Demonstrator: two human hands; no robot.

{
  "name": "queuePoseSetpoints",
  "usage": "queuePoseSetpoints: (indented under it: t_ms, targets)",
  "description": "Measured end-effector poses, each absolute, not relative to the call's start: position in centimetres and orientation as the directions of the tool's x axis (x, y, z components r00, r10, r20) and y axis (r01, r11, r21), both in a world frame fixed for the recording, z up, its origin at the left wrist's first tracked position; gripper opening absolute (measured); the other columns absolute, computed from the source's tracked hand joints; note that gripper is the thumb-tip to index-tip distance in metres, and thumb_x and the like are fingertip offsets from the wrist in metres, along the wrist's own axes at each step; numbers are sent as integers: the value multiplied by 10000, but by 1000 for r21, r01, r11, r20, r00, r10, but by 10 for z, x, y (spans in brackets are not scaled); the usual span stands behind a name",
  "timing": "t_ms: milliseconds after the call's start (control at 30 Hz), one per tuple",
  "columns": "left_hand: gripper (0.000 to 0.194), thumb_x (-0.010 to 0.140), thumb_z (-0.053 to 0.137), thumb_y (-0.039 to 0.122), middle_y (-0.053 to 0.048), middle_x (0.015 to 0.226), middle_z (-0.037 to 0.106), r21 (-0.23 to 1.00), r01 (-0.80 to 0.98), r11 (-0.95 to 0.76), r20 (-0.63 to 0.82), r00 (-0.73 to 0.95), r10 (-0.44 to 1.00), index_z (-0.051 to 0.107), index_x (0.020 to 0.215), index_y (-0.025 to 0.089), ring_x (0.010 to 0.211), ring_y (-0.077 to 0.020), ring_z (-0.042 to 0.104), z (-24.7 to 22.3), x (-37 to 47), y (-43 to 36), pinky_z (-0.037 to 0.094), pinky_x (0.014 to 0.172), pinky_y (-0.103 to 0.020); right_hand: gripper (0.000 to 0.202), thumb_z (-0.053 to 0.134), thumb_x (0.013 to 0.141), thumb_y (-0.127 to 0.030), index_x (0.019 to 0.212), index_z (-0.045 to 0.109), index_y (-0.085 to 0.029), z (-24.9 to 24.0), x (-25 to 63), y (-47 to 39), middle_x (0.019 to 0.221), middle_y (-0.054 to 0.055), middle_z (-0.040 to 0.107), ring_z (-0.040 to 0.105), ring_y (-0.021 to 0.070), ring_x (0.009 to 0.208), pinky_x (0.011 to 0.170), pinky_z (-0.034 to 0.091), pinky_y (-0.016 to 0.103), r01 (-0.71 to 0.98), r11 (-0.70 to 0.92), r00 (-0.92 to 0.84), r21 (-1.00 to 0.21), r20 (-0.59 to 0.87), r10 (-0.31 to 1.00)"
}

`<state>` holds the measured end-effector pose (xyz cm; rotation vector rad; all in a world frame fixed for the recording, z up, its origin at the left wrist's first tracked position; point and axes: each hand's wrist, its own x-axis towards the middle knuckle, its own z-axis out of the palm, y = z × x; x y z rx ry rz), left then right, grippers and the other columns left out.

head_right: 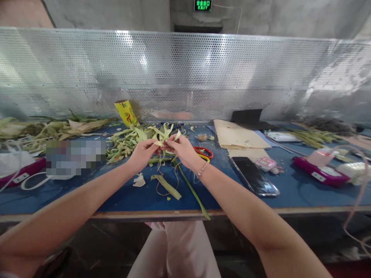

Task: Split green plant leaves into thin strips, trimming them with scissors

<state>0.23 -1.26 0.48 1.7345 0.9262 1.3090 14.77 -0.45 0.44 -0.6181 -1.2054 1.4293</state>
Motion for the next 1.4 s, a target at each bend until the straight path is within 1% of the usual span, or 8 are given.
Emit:
queuePoseSetpoints:
  t_ms: [200,367,533,667,933,1000,1167,1400]
  targets:
    - [290,783,469,409,35,544,461,932,-6,-362,359,142,922,442,620,171,495,-68,452,2,4,-9,394,504,-208,192,629,632,-228,690,449,-190,1,147,-2,635,-51,512,508,65,592,628,427,245,-306,192,-293,-932,285,913]
    - [322,798,440,419,53,479,400,931,50,-360,353,114,929,393,588,180,432,-59,403,0,3,-7,332,457,-200,298,613,659,-282,881,427,-211,-2,150,-2,760,-20,460,466,96,643,631,430,281,-67,448,-155,-891,453,878]
    - [308,798,444,396,52,484,413,884,191,-427,409,126,904,386,582,184,451,-70,424,2,2,-8,351,508,-224,457,614,680,-270,1104,458,-198,7,158,-13,1033,92,424,434,212,984,873,389,412,454,735,-106,-504,788,607]
    - [302,807,424,392,43,486,427,837,325,-441,417,143,898,399,590,184,461,-79,408,5,3,-14,336,514,-236,406,553,756,-257,1151,480,-196,9,160,-17,1021,97,454,468,191,930,847,412,383,472,828,-278,-302,841,465]
    - [48,735,418,209,3,732,481,827,207,-522,517,86,852,463,726,194,709,-118,473,1,3,-10,406,679,-258,80,477,779,-213,748,550,-211,8,155,-12,728,12,579,549,140,680,661,432,297,254,709,-224,-658,673,705]
    - [211,642,462,119,-9,859,486,843,186,-505,515,-2,857,437,834,204,823,-126,483,-3,4,-7,411,720,-257,61,476,768,-212,740,529,-206,9,155,-12,717,7,577,553,134,670,652,432,290,193,654,-200,-731,624,756]
    - [467,576,604,113,-37,954,496,872,185,-453,460,7,888,315,931,206,807,-121,523,-11,10,-2,423,686,-263,37,503,735,-208,709,528,-204,11,155,-12,691,-3,551,512,120,638,630,400,273,175,623,-181,-763,597,782]
    - [96,731,512,200,-32,898,542,785,362,-503,504,100,858,454,803,175,627,-80,518,-5,3,-3,413,619,-255,55,500,757,-246,732,525,-204,10,155,-15,694,-4,542,489,111,622,610,385,267,176,652,-112,-738,643,758]
